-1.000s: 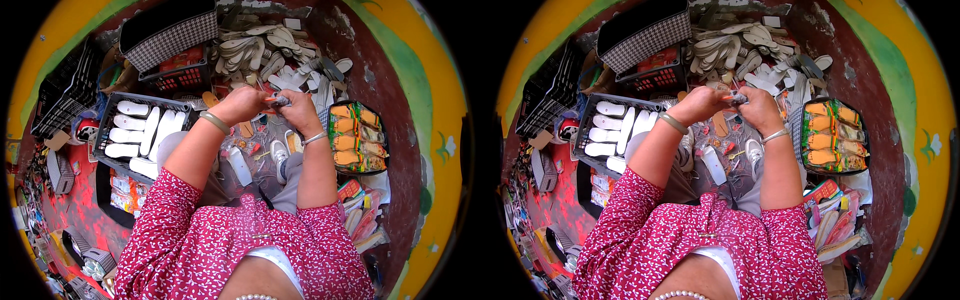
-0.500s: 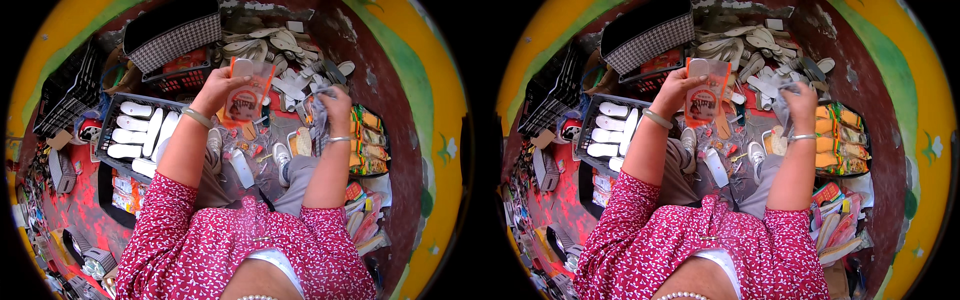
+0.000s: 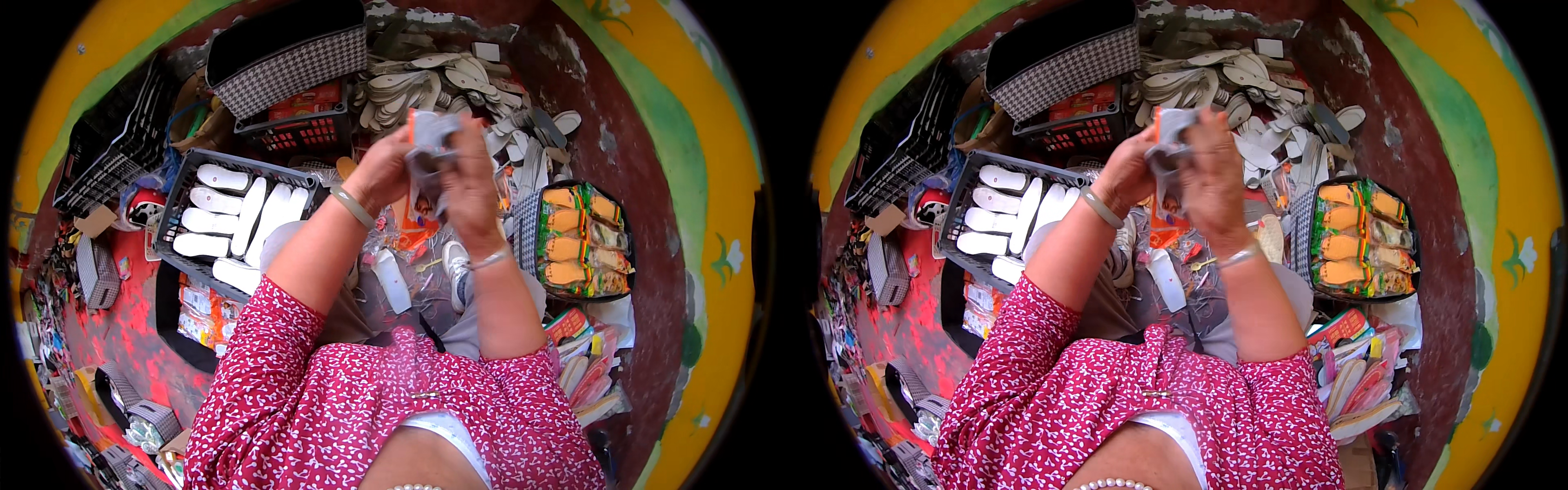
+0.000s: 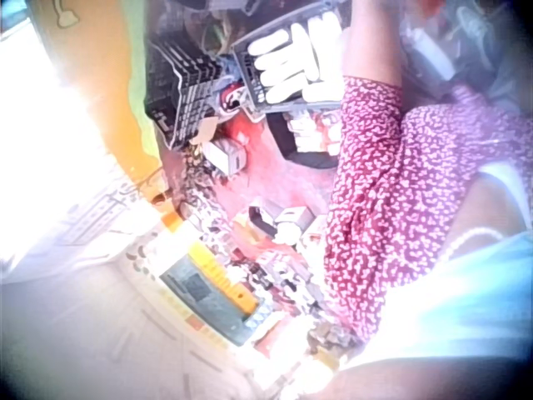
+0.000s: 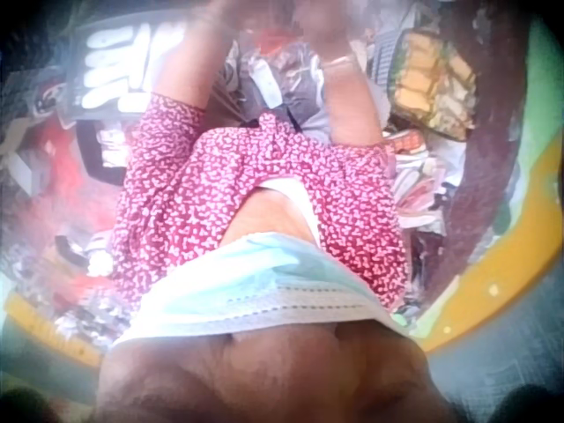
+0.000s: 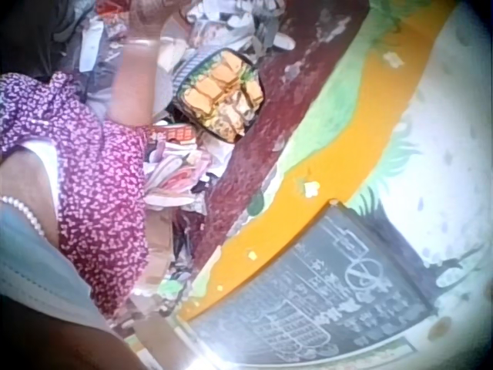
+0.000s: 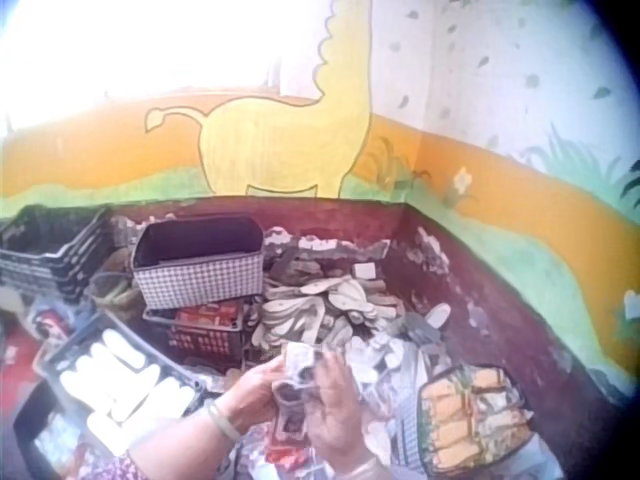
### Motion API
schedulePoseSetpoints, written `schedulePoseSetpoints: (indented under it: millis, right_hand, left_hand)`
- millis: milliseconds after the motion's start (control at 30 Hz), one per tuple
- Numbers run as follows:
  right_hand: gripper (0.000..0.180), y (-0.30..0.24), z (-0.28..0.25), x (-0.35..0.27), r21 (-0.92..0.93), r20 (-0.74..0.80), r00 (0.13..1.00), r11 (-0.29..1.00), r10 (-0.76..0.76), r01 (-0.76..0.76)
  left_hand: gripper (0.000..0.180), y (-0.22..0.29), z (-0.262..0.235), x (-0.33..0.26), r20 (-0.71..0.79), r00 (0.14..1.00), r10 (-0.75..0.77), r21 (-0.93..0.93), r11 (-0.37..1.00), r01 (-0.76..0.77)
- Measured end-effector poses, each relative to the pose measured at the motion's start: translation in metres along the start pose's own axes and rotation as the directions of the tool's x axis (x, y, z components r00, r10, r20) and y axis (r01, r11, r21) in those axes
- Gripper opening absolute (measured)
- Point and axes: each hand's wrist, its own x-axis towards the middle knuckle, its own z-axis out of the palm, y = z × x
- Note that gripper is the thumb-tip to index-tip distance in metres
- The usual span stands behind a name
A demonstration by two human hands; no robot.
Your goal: The person wipes individual packaged items with a cloth, places them into a black crate, and handles several loose soles from a pile on the floor.
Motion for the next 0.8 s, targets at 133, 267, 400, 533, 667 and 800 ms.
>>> schedulePoseSetpoints:
  millis: [133, 267, 400, 533, 667, 800]
  right_hand:
    - [0.031, 0.025, 0.016, 0.002, -0.14, -0.056, 0.998, 0.99, -0.007, -0.001]
    - [0.021, 0.039, 0.007, 0.012, 0.139, -0.12, 0.936, 0.94, 0.33, -0.313]
    - [0.026, 0.074, -0.013, 0.016, 0.787, 0.267, 0.706, 0.274, 0.656, -0.552]
    - [0.037, 0.094, -0.036, 0.016, 0.883, 0.45, 0.797, -0.332, 0.402, -0.332]
    - [0.038, 0.073, -0.039, 0.019, 0.91, 0.4, 0.771, -0.312, 0.496, -0.272]
    - [0.042, 0.041, -0.024, 0.015, 0.859, 0.473, 0.68, -0.122, 0.561, -0.497]
  left_hand:
    - [0.035, -0.017, 0.008, -0.002, 0.05, 0.997, -0.065, 0.041, 0.997, 0.063]
    - [0.04, -0.02, 0.016, -0.006, 0.073, 0.991, -0.116, 0.121, 0.987, 0.106]
    - [0.048, -0.01, 0.027, -0.014, 0.191, 0.979, -0.076, 0.107, 0.993, 0.056]
    - [0.054, 0.002, 0.035, -0.014, 0.211, 0.976, 0.057, 0.118, 0.989, -0.083]
    - [0.046, 0.004, 0.03, -0.01, 0.088, 0.994, 0.07, 0.152, 0.985, -0.083]
    - [0.032, -0.002, 0.016, -0.004, -0.075, 0.992, 0.106, 0.26, 0.962, -0.084]
